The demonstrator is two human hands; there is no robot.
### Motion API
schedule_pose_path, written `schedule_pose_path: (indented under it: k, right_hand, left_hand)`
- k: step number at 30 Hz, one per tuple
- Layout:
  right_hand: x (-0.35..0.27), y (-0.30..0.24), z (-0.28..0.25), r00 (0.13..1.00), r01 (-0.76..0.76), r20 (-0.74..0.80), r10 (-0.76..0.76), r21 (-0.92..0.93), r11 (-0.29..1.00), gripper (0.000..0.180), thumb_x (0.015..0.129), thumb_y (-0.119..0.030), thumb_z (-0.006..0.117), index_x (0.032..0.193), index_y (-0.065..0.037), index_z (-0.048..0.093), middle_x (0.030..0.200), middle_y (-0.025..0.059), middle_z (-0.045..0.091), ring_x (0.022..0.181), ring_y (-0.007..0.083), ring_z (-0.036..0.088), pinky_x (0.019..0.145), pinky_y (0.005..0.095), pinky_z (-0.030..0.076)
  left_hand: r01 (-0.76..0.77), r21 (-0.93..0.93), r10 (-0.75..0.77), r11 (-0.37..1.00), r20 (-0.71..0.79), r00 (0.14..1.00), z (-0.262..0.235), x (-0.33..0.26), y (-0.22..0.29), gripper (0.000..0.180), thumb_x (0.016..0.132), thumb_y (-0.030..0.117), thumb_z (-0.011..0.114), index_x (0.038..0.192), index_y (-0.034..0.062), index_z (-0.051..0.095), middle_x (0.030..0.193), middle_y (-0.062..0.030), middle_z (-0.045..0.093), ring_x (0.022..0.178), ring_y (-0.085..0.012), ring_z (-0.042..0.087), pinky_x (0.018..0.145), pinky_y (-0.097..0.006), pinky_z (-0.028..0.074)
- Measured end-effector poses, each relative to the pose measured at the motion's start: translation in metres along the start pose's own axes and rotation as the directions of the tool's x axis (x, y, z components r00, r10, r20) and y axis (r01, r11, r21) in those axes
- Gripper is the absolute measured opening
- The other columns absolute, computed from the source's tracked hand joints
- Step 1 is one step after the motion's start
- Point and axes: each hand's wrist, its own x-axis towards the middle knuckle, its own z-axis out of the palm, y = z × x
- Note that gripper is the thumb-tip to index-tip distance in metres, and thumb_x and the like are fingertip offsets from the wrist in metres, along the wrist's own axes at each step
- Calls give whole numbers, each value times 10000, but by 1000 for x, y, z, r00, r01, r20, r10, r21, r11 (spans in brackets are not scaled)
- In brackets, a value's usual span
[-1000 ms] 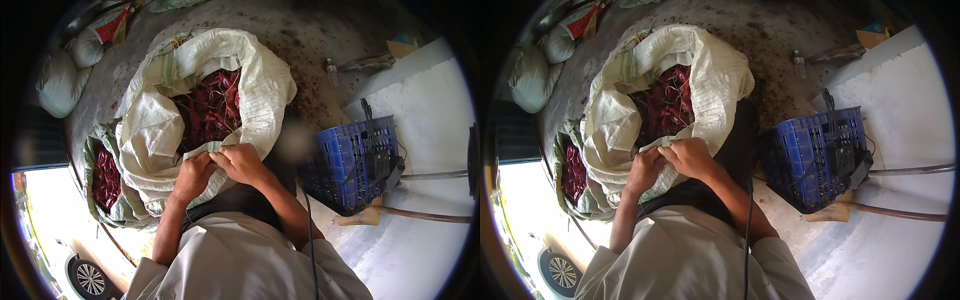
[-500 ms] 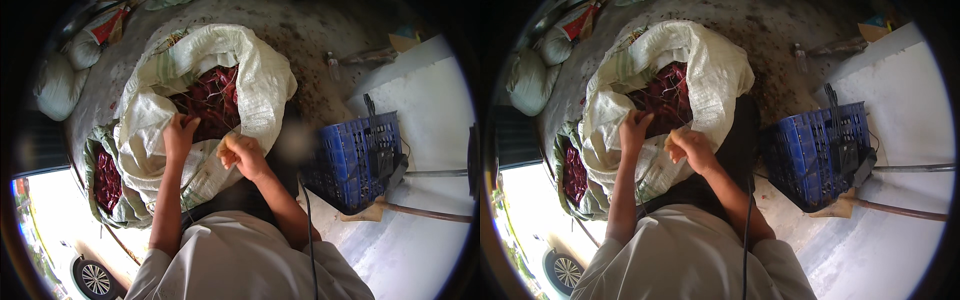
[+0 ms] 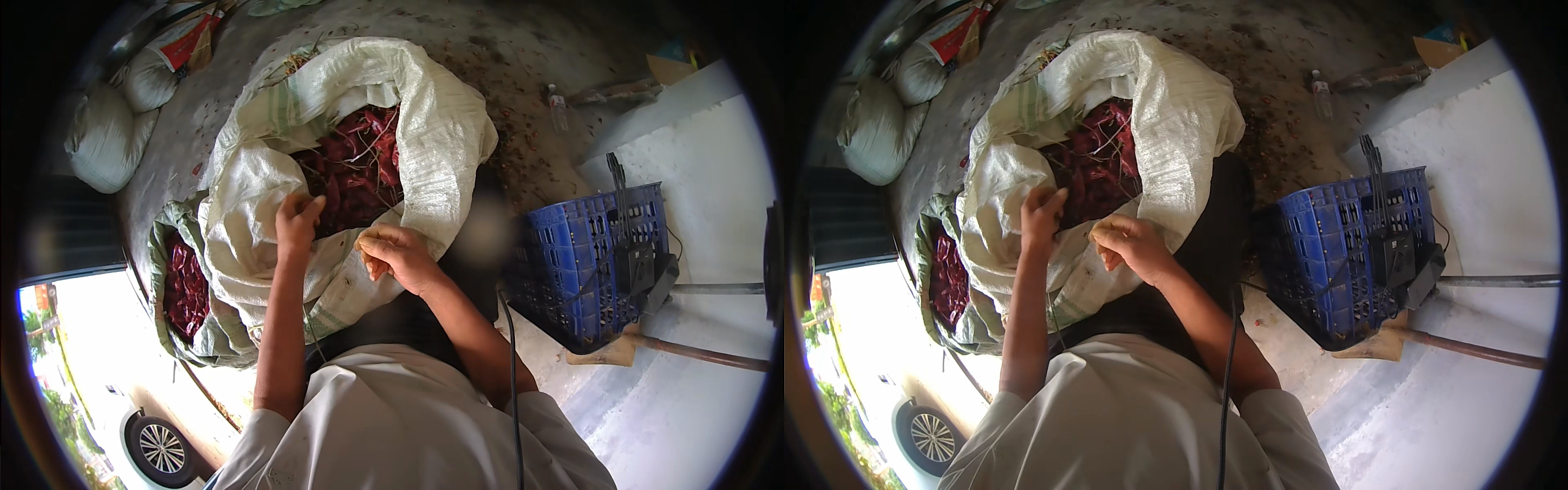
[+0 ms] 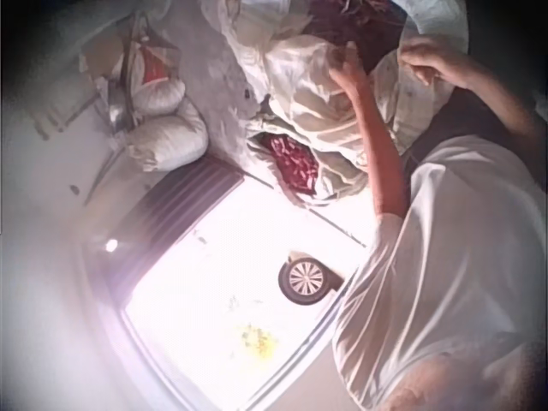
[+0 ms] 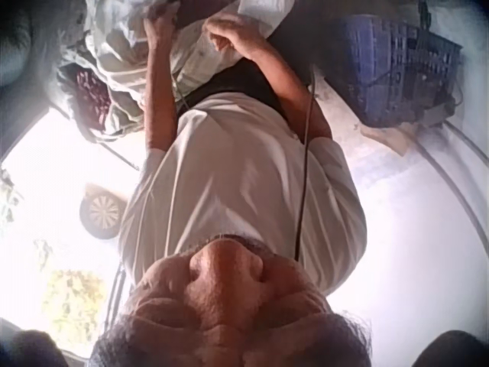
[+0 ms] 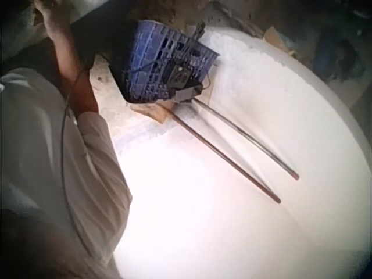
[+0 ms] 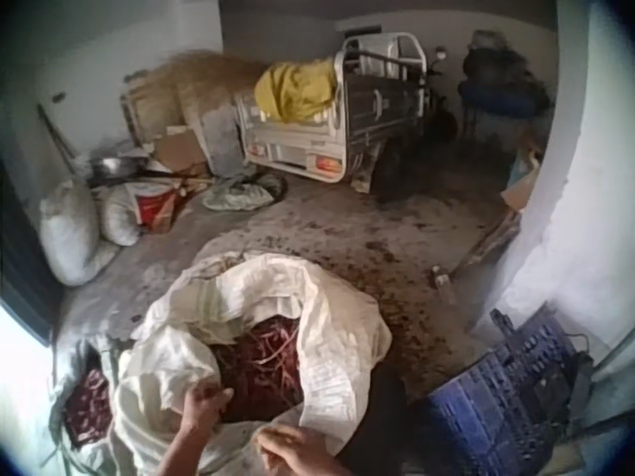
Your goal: The person sits on the floor and processes dried red peppers from a large white sack. They repeatedly pick peppers, remove stems by hand, and occasionally use scissors to cut stems before placing the peppers back into the sack.
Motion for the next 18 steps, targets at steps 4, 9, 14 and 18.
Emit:
schedule_pose_path:
  k: [4, 9, 14, 18]
  right_hand:
    - [4, 3, 0, 1000, 16, 19, -15, -26, 1000, 215, 982, -227, 608, 975, -15, 639, 753, 10, 603, 617, 65, 578, 554, 213, 502]
    - [3, 6, -3, 1000, 20, -9, -21, -46, 999, 220, 996, -222, 579, 955, -12, 633, 707, 3, 573, 590, 59, 540, 548, 218, 479]
    - [7, 5, -2, 1000, 27, -4, -28, -84, 996, 236, 1004, -227, 568, 935, -10, 630, 677, -2, 553, 572, 58, 515, 540, 217, 460]
    - [13, 10, -6, 1000, 11, -24, -12, -50, 999, 311, 1008, -307, 571, 904, -18, 624, 658, -13, 524, 548, 56, 481, 509, 223, 434]
  left_hand:
    - [-332, 605, 372, 724, 63, 926, 30, 12, 8, 362, 714, 186, 815, 953, 7, 609, 809, -150, 680, 764, -329, 669, 726, -408, 528]
    - [-271, 568, 241, 777, 129, 962, 30, 20, 2, 361, 705, 166, 796, 985, 21, 620, 851, -159, 697, 824, -336, 685, 762, -414, 535]
    - [-296, 644, 266, 705, 147, 953, 30, 15, 0, 307, 714, 137, 759, 971, 26, 634, 836, -169, 690, 818, -342, 682, 755, -427, 532]
    - [-327, 618, 357, 715, 79, 931, 20, 17, -17, 220, 737, 78, 719, 931, 33, 624, 832, -162, 684, 797, -351, 672, 728, -419, 529]
